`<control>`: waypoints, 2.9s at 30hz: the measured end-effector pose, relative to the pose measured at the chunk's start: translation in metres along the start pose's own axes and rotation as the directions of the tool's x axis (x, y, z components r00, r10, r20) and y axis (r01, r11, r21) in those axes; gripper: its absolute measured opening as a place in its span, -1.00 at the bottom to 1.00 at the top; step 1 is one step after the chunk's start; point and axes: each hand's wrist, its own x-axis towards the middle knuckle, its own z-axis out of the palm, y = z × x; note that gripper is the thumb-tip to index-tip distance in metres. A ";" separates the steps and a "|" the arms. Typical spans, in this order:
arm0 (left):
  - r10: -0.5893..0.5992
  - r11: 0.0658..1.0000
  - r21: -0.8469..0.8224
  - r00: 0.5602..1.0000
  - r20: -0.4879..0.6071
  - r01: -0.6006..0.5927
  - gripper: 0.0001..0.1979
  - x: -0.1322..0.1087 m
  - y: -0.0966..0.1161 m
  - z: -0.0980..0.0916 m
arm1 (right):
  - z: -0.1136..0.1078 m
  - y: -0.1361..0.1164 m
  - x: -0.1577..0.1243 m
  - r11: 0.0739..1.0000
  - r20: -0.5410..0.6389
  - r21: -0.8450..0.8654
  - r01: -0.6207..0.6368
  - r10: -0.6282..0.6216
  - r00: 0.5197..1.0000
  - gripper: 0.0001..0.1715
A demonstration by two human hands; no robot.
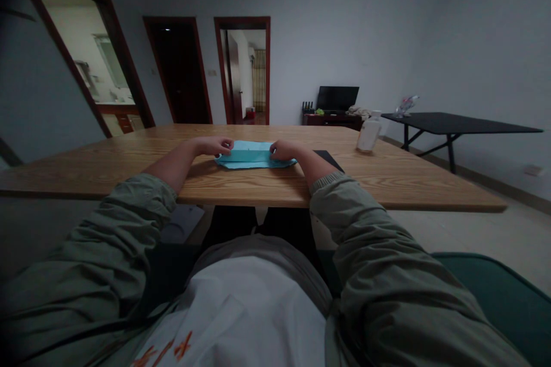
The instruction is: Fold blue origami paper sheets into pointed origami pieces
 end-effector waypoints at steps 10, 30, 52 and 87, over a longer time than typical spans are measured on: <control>-0.022 0.983 -0.183 0.997 -0.069 0.009 -0.70 -0.001 -0.001 0.000 | 0.002 0.001 0.002 1.000 0.004 0.021 -0.012 0.012 1.000 -0.57; 0.035 0.851 0.524 0.996 -0.079 0.012 -0.53 0.015 0.026 0.033 | 0.009 0.002 0.010 0.997 -0.014 0.080 0.015 -0.014 1.000 -0.59; 0.093 0.914 0.406 0.975 -0.203 -0.002 -0.22 0.022 0.034 0.048 | 0.005 -0.011 0.004 0.838 -0.187 0.536 -0.101 0.235 0.954 -0.30; 0.096 0.989 -0.074 0.941 -0.326 -0.127 -0.63 0.005 0.007 0.005 | -0.012 -0.019 -0.009 0.798 -0.474 0.576 0.174 0.153 0.867 -0.50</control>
